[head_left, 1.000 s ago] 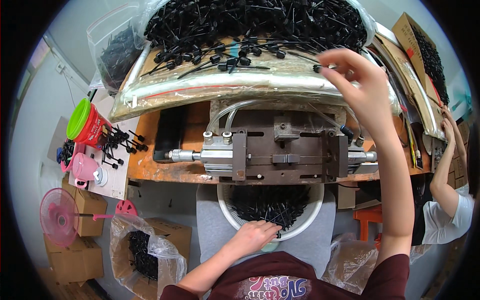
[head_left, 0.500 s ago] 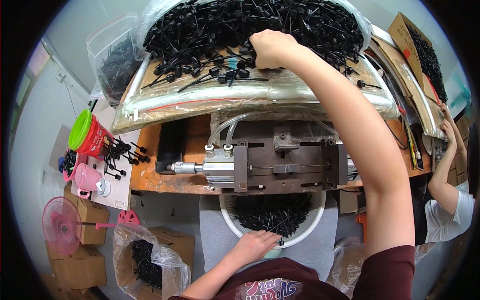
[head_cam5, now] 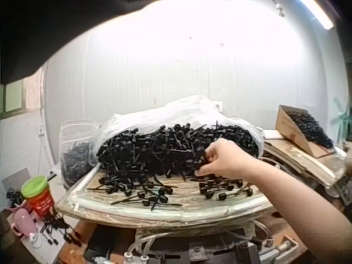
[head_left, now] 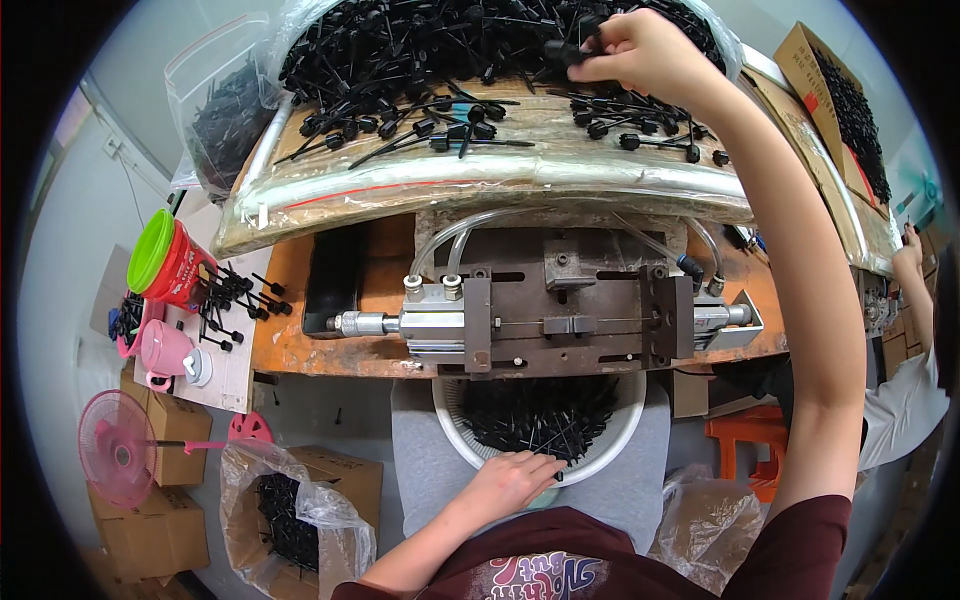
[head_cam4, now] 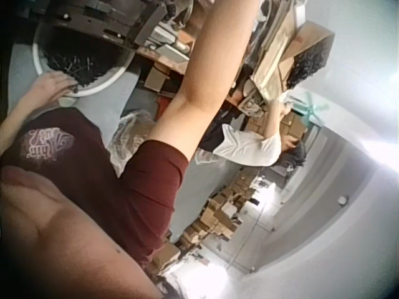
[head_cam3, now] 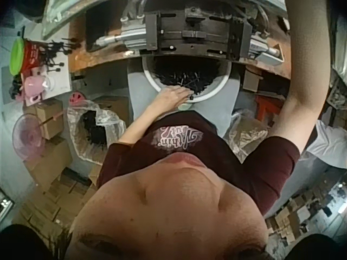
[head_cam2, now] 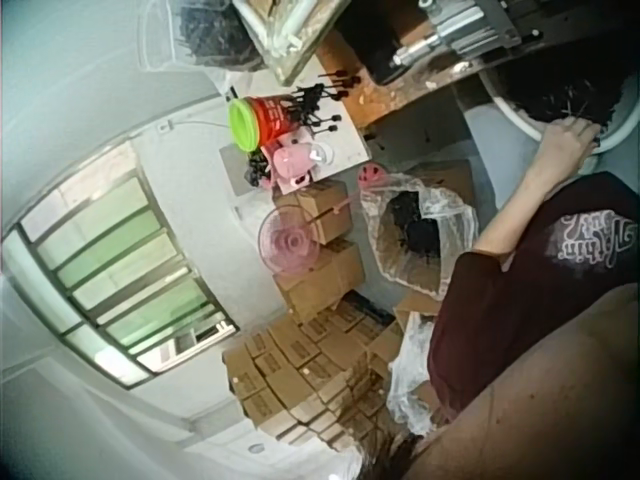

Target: Assemble small black electronic components using a pneumatic press machine at a workbench.

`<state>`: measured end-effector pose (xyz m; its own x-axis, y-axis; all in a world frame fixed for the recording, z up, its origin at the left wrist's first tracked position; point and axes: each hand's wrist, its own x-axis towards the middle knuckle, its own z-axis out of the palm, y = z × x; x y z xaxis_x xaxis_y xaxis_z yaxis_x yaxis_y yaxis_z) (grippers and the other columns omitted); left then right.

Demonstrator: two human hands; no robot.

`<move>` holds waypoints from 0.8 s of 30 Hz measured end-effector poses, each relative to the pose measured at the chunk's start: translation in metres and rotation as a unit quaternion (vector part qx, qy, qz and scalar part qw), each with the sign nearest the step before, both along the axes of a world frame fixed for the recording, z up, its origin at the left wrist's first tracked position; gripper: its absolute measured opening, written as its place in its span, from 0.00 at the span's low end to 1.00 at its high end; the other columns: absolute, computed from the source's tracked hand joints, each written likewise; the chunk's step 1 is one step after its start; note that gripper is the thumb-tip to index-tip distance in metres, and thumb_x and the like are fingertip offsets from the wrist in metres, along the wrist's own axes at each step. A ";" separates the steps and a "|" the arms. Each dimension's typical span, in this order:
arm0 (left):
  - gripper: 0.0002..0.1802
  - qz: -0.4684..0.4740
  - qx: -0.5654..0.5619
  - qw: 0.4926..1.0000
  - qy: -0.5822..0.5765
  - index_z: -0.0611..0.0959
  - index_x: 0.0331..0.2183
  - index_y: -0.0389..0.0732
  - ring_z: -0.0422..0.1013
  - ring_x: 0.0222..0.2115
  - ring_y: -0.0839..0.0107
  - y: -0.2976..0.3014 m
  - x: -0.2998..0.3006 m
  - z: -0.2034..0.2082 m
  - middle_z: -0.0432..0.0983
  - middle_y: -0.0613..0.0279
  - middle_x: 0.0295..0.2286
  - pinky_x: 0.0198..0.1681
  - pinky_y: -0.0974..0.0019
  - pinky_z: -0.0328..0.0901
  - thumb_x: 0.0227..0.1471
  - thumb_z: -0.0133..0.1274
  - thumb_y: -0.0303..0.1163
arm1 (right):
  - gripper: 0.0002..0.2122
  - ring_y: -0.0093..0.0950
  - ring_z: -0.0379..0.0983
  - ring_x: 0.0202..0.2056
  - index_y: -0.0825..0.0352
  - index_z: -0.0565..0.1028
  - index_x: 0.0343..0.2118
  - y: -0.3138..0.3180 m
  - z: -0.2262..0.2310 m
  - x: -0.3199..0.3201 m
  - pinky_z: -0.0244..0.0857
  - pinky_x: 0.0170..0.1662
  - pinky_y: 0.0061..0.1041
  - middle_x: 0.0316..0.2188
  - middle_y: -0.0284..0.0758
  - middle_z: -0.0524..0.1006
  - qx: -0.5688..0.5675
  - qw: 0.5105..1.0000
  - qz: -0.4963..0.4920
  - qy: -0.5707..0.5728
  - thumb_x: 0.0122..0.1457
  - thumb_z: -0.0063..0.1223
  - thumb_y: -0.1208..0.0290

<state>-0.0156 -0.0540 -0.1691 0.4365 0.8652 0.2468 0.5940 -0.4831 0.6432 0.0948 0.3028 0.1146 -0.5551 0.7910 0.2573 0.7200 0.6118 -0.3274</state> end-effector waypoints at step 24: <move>0.11 0.109 -0.078 0.898 -0.420 0.82 0.35 0.27 0.77 0.29 0.68 0.048 -0.012 0.146 0.74 0.50 0.35 0.32 0.71 0.75 0.44 0.58 0.12 | 0.12 0.31 0.74 0.30 0.69 0.78 0.31 -0.240 -0.128 0.072 0.69 0.31 0.26 0.30 0.34 0.73 -0.121 0.929 0.197 0.288 0.38 0.61 0.83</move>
